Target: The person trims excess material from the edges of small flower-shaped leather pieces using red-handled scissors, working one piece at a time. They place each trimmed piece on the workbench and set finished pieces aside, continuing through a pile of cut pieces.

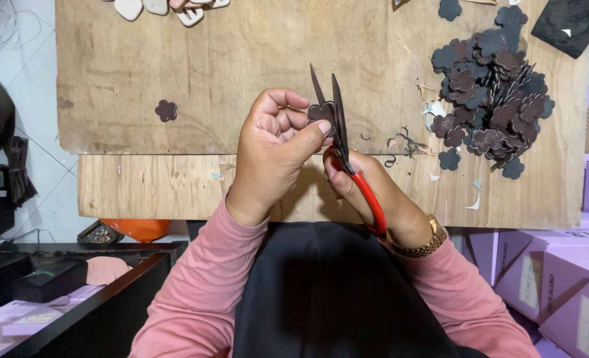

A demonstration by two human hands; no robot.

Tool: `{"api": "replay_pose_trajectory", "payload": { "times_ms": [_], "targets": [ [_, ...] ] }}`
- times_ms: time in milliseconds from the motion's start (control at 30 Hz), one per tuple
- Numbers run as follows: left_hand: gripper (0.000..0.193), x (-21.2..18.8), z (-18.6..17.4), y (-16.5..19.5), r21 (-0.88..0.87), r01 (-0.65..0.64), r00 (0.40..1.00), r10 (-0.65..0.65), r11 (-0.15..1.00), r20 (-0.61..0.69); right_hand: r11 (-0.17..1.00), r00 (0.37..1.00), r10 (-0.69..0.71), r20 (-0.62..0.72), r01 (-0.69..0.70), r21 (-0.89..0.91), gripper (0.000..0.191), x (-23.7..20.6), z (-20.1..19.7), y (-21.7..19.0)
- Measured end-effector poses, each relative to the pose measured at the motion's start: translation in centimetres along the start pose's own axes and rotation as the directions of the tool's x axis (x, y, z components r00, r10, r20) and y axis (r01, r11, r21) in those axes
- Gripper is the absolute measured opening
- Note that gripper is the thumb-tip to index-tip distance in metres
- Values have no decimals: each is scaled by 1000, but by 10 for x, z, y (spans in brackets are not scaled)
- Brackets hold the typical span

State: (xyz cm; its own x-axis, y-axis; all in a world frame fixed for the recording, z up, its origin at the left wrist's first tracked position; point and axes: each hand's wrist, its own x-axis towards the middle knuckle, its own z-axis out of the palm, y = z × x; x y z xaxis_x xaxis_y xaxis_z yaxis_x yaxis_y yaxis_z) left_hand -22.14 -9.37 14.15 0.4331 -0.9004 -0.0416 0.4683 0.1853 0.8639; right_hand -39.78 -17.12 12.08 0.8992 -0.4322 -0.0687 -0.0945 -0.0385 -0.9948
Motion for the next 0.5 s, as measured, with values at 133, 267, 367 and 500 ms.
{"api": "replay_pose_trajectory", "payload": {
  "times_ms": [133, 267, 367, 500],
  "targets": [
    [31, 0, -2, -2, -7, -5, 1000, 5, 1000, 7, 1000, 1000, -13, 5, 13, 17, 46, 0, -1, 3],
    [30, 1, -4, -3, -13, 9, 1000, -9, 1000, 16, 1000, 1000, -17, 20, 17, -4, 46, 2, -3, 8],
    [30, 1, -3, -1, -24, 36, 999, -35, 999, 13, 1000, 1000, -4, 11, 4, 17, 49, 2, -4, 13],
    [28, 1, -1, 3, -5, 30, 1000, -30, 1000, -7, 987, 985, -159, 71, 157, 29, 59, 1, -9, 20]
  ]
}}
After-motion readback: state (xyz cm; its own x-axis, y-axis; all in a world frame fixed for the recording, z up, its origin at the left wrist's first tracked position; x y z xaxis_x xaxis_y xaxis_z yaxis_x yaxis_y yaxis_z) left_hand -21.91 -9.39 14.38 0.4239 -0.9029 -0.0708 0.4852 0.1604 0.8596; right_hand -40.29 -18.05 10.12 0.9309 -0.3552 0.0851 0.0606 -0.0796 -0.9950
